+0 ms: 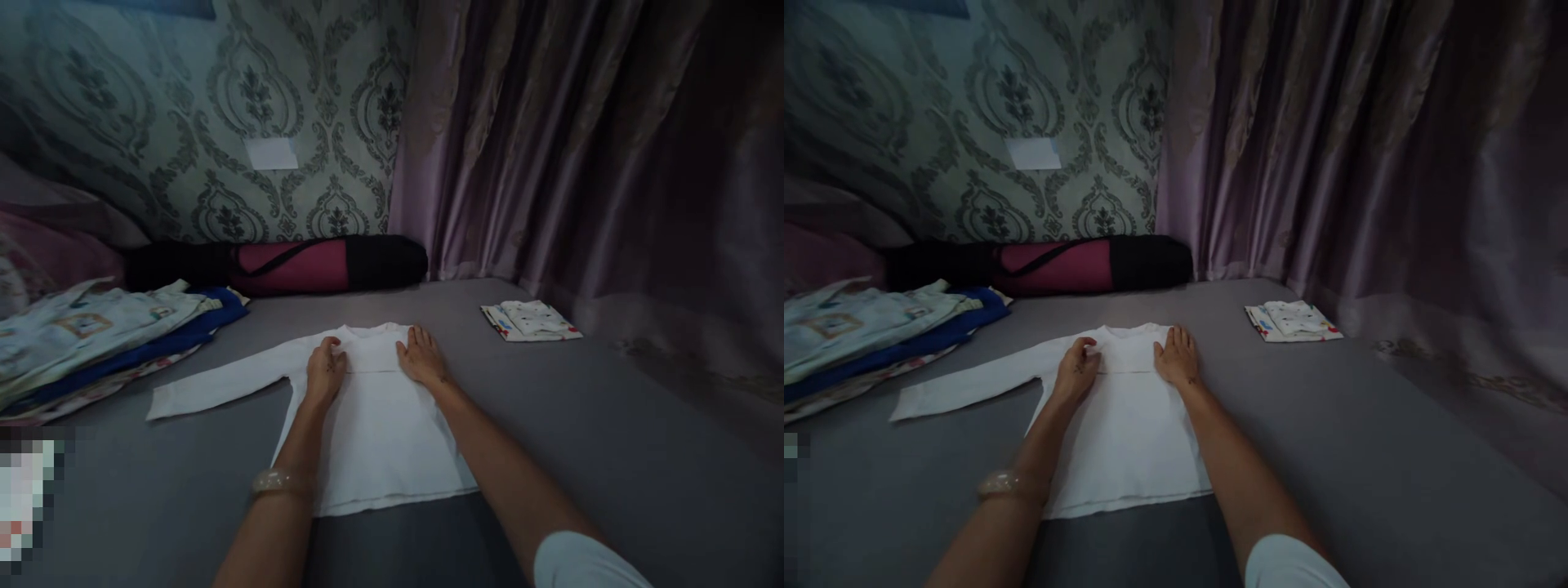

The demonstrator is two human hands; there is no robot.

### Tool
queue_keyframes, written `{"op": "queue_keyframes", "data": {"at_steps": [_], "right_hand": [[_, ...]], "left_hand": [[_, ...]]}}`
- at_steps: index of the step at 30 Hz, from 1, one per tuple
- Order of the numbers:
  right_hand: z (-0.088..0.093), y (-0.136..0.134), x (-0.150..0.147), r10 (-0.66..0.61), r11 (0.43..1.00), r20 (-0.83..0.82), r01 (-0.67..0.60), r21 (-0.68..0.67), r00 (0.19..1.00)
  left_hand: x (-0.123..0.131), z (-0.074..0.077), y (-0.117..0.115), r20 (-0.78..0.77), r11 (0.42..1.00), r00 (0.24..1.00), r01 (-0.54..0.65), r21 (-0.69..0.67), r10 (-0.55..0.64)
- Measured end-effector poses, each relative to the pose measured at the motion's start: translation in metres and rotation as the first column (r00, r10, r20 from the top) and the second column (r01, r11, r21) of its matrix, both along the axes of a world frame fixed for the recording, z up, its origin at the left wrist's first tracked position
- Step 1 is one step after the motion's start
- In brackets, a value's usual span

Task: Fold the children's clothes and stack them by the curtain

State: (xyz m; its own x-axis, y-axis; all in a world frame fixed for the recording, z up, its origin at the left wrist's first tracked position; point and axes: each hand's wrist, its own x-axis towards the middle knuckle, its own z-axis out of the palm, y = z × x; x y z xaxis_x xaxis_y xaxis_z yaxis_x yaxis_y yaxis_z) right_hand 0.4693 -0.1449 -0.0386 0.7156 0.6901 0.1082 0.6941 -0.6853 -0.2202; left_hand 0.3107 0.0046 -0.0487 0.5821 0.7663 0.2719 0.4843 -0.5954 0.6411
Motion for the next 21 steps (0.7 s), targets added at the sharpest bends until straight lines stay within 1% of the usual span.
{"op": "queue_keyframes", "data": {"at_steps": [5, 9, 15, 17, 19, 21], "right_hand": [[-0.001, 0.0, 0.0, -0.001, 1.0, -0.001, 0.001, -0.001, 1.0], [-0.003, 0.001, 0.002, -0.003, 1.0, 0.023, 0.003, 0.0, 1.0], [-0.006, 0.002, 0.003, -0.012, 1.0, 0.015, 0.012, -0.007, 1.0], [-0.006, 0.002, 0.003, -0.012, 1.0, 0.009, 0.012, -0.008, 1.0], [-0.005, 0.002, 0.002, -0.011, 1.0, -0.004, 0.011, -0.028, 1.0], [-0.002, 0.002, 0.003, -0.015, 0.998, -0.027, 0.014, -0.057, 1.0]], "left_hand": [[-0.005, -0.002, 0.004, 0.055, 0.997, 0.996, 0.06, 0.051, -0.063], [-0.007, -0.001, 0.007, 0.068, 0.995, 0.996, 0.051, 0.084, -0.057], [-0.004, -0.003, 0.012, -0.04, 0.993, 0.998, 0.043, 0.11, -0.039], [-0.003, -0.004, 0.011, -0.09, 0.989, 0.995, 0.056, 0.137, -0.044], [-0.003, -0.005, 0.007, -0.128, 0.986, 0.992, 0.045, 0.159, -0.025], [-0.004, -0.004, 0.003, -0.122, 0.988, 0.993, 0.024, 0.153, -0.006]]}}
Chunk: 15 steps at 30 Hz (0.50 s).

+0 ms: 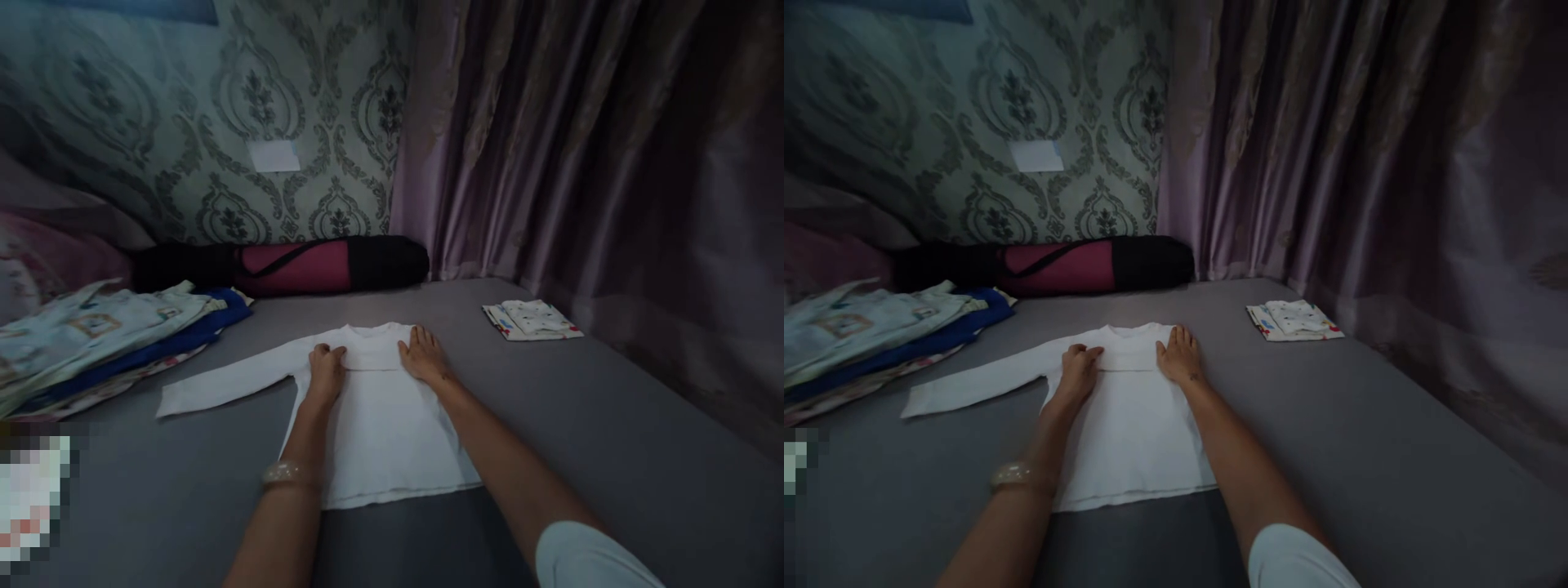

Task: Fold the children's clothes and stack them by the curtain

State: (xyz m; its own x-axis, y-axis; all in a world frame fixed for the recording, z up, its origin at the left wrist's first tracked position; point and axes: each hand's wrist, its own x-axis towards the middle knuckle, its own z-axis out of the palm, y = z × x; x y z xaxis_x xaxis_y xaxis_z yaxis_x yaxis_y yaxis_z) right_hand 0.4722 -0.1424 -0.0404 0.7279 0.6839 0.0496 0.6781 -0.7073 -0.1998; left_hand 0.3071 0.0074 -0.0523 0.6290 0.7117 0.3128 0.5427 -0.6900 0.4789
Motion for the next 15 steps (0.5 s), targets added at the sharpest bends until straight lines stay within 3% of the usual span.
{"op": "queue_keyframes", "data": {"at_steps": [8, 15], "right_hand": [[0.025, 0.005, 0.0, 0.014, 0.999, -0.126, -0.008, 0.048, 0.992], [0.029, 0.031, -0.058, 0.19, 0.981, -0.111, -0.183, 0.069, 0.976]], "left_hand": [[-0.006, 0.01, 0.003, 0.113, 0.991, 0.991, -0.065, -0.116, 0.078], [-0.01, 0.012, 0.008, 0.172, 0.962, 0.976, -0.085, -0.261, 0.133]]}}
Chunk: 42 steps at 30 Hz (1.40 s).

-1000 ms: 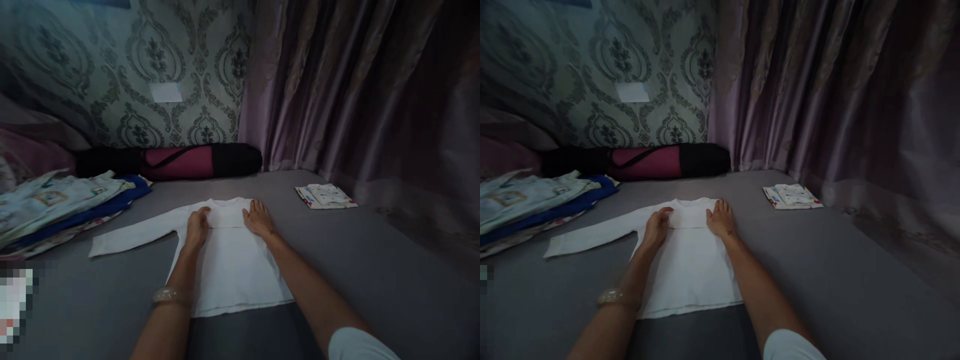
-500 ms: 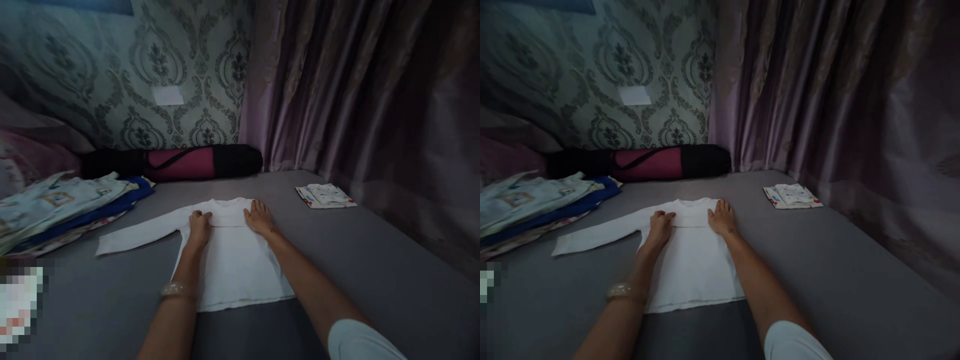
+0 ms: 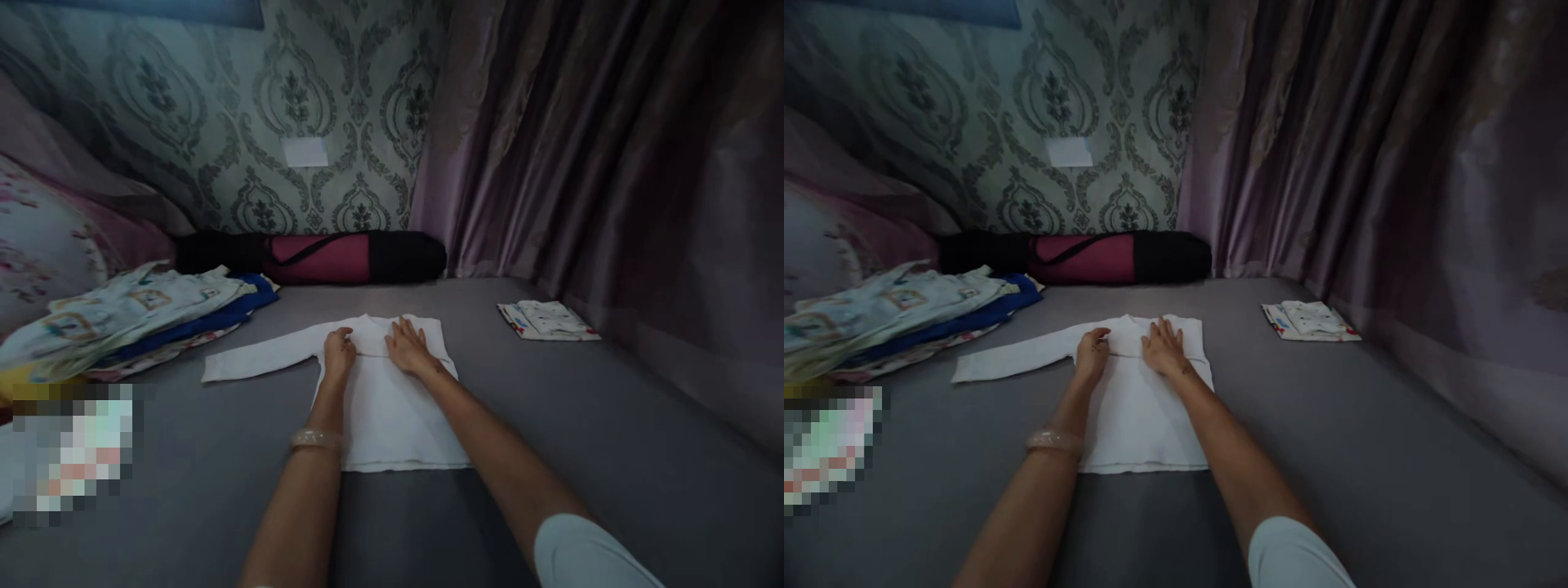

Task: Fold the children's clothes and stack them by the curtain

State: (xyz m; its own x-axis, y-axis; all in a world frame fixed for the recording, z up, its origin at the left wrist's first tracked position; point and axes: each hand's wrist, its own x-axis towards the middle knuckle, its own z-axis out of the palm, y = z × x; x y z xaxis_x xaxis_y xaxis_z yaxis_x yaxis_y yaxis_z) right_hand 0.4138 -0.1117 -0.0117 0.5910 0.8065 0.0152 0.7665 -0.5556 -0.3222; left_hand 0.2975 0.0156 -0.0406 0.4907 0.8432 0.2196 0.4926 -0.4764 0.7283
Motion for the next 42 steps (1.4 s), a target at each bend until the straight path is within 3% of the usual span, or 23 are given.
{"op": "queue_keyframes", "data": {"at_steps": [5, 8, 13, 16, 19, 23, 27, 29, 34, 38, 42], "right_hand": [[-0.001, 0.024, -0.043, 0.178, 0.984, -0.035, -0.178, 0.011, 0.983], [-0.002, 0.032, -0.057, 0.224, 0.975, -0.01, -0.224, 0.004, 0.975], [0.0, 0.037, -0.069, 0.208, 0.978, 0.092, -0.207, -0.03, 0.974], [0.005, 0.039, -0.073, 0.169, 0.985, 0.148, -0.17, -0.009, 0.974], [0.008, 0.043, -0.075, 0.126, 0.992, 0.155, -0.126, -0.007, 0.98], [0.001, 0.048, -0.074, 0.063, 0.998, 0.131, -0.065, 0.014, 0.989], [-0.003, 0.048, -0.068, 0.016, 0.998, 0.063, -0.02, 0.064, 0.998], [0.0, 0.048, -0.064, -0.024, 0.995, -0.023, 0.026, 0.098, 0.999], [0.014, 0.046, -0.056, -0.159, 0.96, -0.157, 0.19, 0.205, 0.975], [0.017, 0.046, -0.061, -0.108, 0.964, -0.161, 0.143, 0.224, 0.981], [0.013, 0.05, -0.064, -0.054, 0.95, -0.057, 0.069, 0.305, 0.997]], "left_hand": [[-0.003, 0.001, 0.003, 0.046, 0.996, 0.999, -0.009, -0.086, 0.013], [-0.004, 0.007, 0.005, 0.055, 0.994, 0.998, -0.006, -0.11, 0.012], [-0.017, 0.035, 0.014, 0.027, 0.996, 0.999, 0.029, -0.085, -0.027], [-0.038, 0.056, 0.023, -0.002, 0.997, 0.999, 0.05, -0.051, -0.05], [-0.067, 0.066, 0.036, -0.047, 1.0, 0.999, -0.01, -0.019, 0.009], [-0.105, 0.063, 0.055, -0.093, 0.971, 0.967, -0.239, -0.023, 0.236], [-0.125, 0.052, 0.068, -0.031, 0.867, 0.866, -0.498, 0.029, 0.498], [-0.127, 0.048, 0.071, -0.009, 0.829, 0.829, -0.558, 0.035, 0.559], [-0.121, 0.046, 0.068, -0.035, 0.838, 0.838, -0.545, 0.003, 0.545], [-0.113, 0.049, 0.063, -0.096, 0.84, 0.835, -0.542, 0.029, 0.542], [-0.121, 0.049, 0.062, -0.226, 0.829, 0.801, -0.556, 0.065, 0.555]]}}
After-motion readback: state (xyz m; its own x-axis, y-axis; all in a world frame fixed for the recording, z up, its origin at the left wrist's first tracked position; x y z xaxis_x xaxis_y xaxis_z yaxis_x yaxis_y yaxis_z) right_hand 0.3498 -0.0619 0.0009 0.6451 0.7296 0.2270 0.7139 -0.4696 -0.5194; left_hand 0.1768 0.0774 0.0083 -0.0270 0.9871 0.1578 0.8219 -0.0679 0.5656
